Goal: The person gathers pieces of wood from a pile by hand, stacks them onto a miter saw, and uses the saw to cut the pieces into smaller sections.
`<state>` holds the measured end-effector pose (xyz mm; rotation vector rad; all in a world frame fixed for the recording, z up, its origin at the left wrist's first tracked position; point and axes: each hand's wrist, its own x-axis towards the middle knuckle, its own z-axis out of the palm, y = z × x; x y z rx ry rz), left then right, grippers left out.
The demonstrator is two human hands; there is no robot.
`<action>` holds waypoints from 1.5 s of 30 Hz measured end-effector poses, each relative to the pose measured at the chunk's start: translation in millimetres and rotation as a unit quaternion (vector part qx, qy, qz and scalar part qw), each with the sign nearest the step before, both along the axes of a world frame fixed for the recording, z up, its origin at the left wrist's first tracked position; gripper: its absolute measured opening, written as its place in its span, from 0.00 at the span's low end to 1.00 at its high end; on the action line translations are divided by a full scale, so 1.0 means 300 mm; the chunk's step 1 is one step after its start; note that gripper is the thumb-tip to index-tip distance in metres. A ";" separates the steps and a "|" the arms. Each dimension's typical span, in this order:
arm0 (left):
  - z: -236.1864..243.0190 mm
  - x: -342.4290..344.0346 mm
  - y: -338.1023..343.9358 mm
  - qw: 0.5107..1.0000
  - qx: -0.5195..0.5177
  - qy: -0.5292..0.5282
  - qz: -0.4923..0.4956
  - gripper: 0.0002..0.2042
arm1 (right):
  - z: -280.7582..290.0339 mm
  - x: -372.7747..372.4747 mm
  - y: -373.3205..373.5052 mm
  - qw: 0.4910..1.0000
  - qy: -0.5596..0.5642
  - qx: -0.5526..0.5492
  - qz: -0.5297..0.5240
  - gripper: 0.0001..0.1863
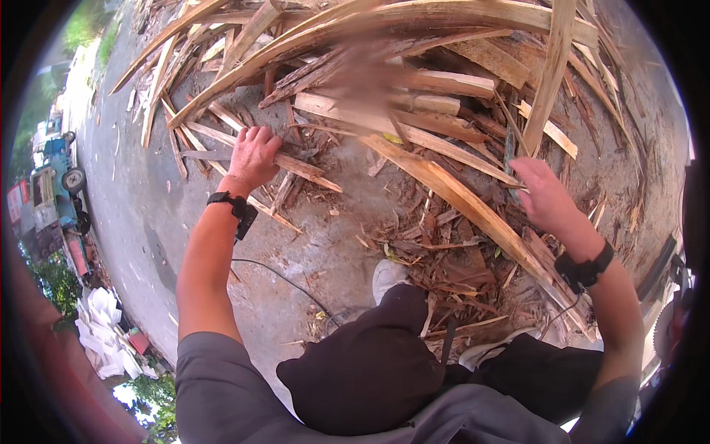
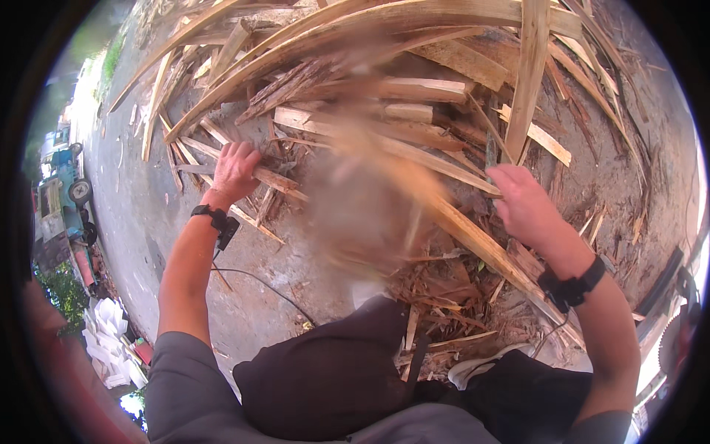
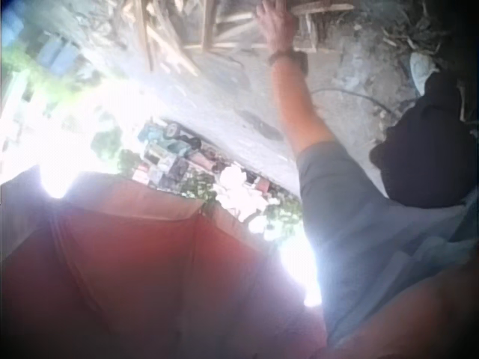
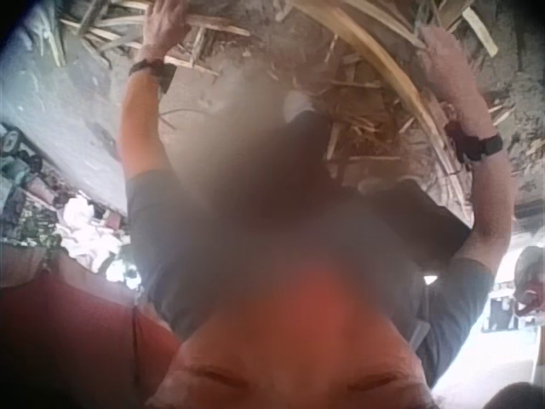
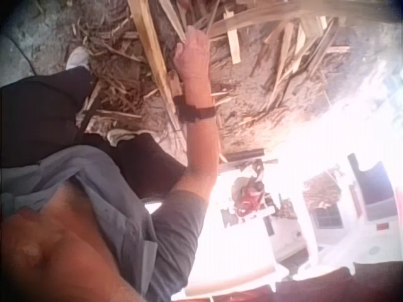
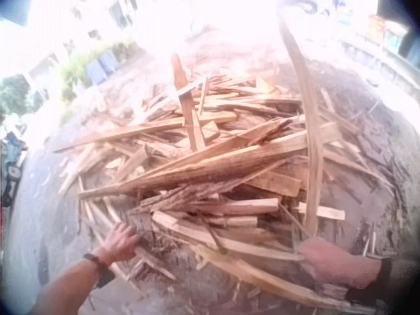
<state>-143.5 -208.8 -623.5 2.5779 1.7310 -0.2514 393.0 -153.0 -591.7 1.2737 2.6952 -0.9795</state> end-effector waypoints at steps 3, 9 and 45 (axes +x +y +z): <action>0.039 0.094 -0.023 0.997 -0.018 -0.069 -0.007 0.19 | -0.106 -0.214 0.002 0.995 0.030 0.092 0.001 0.37; 0.126 0.269 -0.123 0.985 -0.037 -0.166 -0.034 0.18 | -0.149 -0.340 0.048 0.976 -0.138 0.167 -0.022 0.50; 0.259 0.383 -0.031 0.987 0.021 -0.134 0.082 0.12 | 0.479 -0.250 0.374 0.965 -0.046 0.200 0.165 0.26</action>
